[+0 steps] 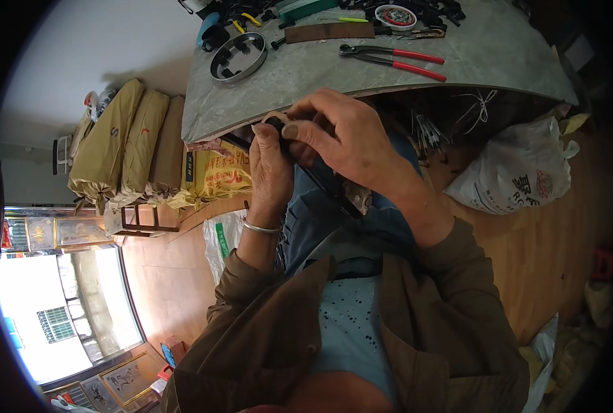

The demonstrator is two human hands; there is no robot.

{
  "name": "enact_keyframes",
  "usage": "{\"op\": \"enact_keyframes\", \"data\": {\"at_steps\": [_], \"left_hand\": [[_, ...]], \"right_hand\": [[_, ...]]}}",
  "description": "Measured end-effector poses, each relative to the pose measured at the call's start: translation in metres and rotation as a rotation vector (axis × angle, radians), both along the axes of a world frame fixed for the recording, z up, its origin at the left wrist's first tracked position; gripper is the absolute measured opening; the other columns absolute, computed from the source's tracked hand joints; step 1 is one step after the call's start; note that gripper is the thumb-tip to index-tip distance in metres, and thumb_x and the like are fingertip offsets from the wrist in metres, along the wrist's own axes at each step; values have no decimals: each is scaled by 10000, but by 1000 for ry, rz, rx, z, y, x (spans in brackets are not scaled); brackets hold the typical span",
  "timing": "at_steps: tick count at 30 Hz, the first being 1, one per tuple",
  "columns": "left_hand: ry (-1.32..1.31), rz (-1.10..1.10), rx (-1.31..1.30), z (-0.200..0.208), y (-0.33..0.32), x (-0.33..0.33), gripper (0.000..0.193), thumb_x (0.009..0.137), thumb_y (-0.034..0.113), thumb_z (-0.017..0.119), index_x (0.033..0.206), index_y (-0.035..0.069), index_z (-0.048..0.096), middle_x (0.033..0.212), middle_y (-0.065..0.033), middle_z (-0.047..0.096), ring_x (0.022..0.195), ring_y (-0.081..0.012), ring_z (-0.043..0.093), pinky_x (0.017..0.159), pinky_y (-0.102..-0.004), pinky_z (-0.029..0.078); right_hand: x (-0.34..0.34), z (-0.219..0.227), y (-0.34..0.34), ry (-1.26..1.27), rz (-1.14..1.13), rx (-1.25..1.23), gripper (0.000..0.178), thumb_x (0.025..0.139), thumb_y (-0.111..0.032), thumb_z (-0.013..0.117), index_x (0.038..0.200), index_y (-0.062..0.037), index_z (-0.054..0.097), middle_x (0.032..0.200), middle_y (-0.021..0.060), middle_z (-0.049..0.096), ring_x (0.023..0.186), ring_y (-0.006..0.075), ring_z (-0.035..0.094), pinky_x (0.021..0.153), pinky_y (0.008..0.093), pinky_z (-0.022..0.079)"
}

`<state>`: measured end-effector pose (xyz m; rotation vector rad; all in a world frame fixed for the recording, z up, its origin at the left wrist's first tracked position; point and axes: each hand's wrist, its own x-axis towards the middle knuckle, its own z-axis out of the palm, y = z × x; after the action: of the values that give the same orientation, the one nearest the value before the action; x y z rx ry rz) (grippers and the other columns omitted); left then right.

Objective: Assembling black rod-like components into a bundle or fixture using pliers.

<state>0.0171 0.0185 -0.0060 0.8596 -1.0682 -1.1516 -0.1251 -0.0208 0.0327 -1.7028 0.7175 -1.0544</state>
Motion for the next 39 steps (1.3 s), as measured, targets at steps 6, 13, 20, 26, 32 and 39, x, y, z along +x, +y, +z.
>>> {"op": "enact_keyframes", "data": {"at_steps": [6, 13, 20, 26, 32, 39], "left_hand": [[30, 65, 30, 3, 7, -11, 486, 980, 509, 349, 812, 63, 448, 617, 34, 381, 526, -46, 348, 466, -195, 312], [71, 119, 30, -5, 4, -14, 478, 984, 501, 351, 813, 65, 449, 613, 42, 363, 509, -28, 304, 441, -181, 260], [54, 146, 51, -3, 1, -20, 476, 993, 482, 336, 801, 60, 441, 604, 35, 350, 496, -31, 298, 439, -184, 256], [202, -8, 9, -12, -1, -18, 520, 998, 496, 286, 799, 43, 448, 575, 24, 333, 468, -56, 299, 437, -197, 265], [129, 83, 97, -12, 3, -14, 632, 946, 628, 248, 731, 61, 425, 507, 17, 277, 400, -86, 249, 387, -236, 209], [134, 105, 191, -3, -1, -13, 543, 1002, 473, 280, 766, 37, 502, 493, 30, 335, 427, -55, 300, 407, -222, 259]], "right_hand": [[5, -9, -12, -71, 93, 311, 197, 939, -169, 520, 786, -60, 577, 667, -59, 508, 607, 25, 464, 518, 191, 358], [3, -25, -10, -119, 195, 552, 244, 951, -194, 490, 734, -99, 547, 629, -73, 462, 563, 1, 403, 484, 182, 300], [-7, -13, -6, -105, 140, 439, 265, 945, -190, 490, 700, -97, 526, 610, -67, 455, 544, -1, 388, 472, 179, 283], [-41, -15, -58, 55, -256, 44, 252, 909, -212, 540, 732, -33, 558, 626, -11, 489, 579, 78, 474, 523, 219, 369], [-101, -50, -127, 682, -572, -620, 225, 789, -231, 674, 835, -26, 593, 883, 79, 591, 815, 279, 564, 683, 376, 438], [-107, -68, -162, 821, -426, -811, 229, 784, -231, 679, 883, -45, 587, 843, 96, 552, 873, 288, 533, 748, 389, 418]]}}
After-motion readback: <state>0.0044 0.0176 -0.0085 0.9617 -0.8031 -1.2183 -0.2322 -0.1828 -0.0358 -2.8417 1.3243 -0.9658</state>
